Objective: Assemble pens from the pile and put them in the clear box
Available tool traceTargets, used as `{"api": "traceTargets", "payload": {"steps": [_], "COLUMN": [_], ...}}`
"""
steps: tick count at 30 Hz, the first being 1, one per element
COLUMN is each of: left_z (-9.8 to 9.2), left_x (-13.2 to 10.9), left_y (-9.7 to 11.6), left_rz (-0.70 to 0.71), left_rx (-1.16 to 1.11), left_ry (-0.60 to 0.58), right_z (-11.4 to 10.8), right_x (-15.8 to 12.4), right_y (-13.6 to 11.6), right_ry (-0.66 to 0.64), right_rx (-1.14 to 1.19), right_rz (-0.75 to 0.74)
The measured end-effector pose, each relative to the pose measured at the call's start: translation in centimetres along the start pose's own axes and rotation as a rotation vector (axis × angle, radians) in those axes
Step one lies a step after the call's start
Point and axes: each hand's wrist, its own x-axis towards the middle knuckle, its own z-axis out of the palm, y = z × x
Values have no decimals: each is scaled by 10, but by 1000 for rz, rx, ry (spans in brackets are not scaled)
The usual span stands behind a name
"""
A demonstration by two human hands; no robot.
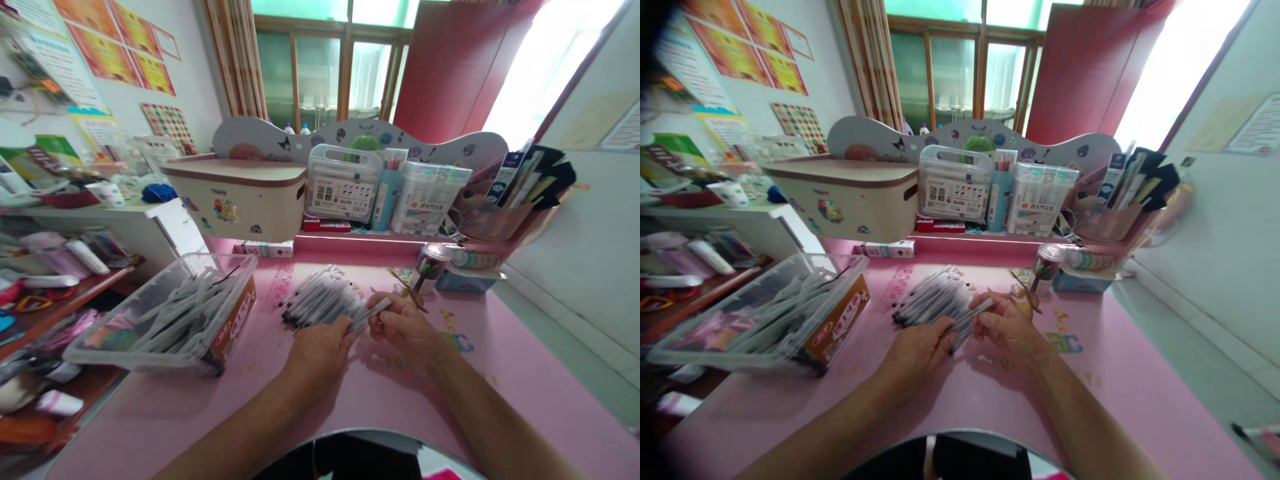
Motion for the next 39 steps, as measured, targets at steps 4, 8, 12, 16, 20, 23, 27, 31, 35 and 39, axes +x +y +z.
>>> {"api": "traceTargets", "payload": {"steps": [4, 8, 12, 16, 20, 23, 27, 31, 35, 39], "left_z": [-4, -6, 0, 14, 24, 27, 24, 20, 15, 13], "left_x": [0, 3, 5, 6, 7, 8, 9, 8, 7, 6], "left_y": [-10, -26, -28, -21, -18, -16, -11, -9, -10, -14], "left_rz": [71, 1, -151, -143, -128, -147, -169, -177, -155, -178], "left_rx": [-158, -638, -1113, -1251, -1186, -1191, -1241, -1269, -1246, -1255], "left_ry": [115, 246, 153, 63, 65, 92, 106, 77, 64, 48], "right_z": [0, 9, 26, 35, 34, 34, 36, 38, 36, 28], "right_x": [2, -1, -9, -14, -13, -10, -8, -8, -9, -9], "right_y": [6, 3, 0, 3, 10, 14, 15, 11, 10, 15], "right_ry": [58, 22, -64, -83, -128, -129, -149, -168, -172, -157], "right_rx": [-210, -610, -915, -876, -754, -620, -440, -421, -426, -420], "right_rz": [-14, -8, -186, -172, -108, -88, -82, -72, -41, 35]}}
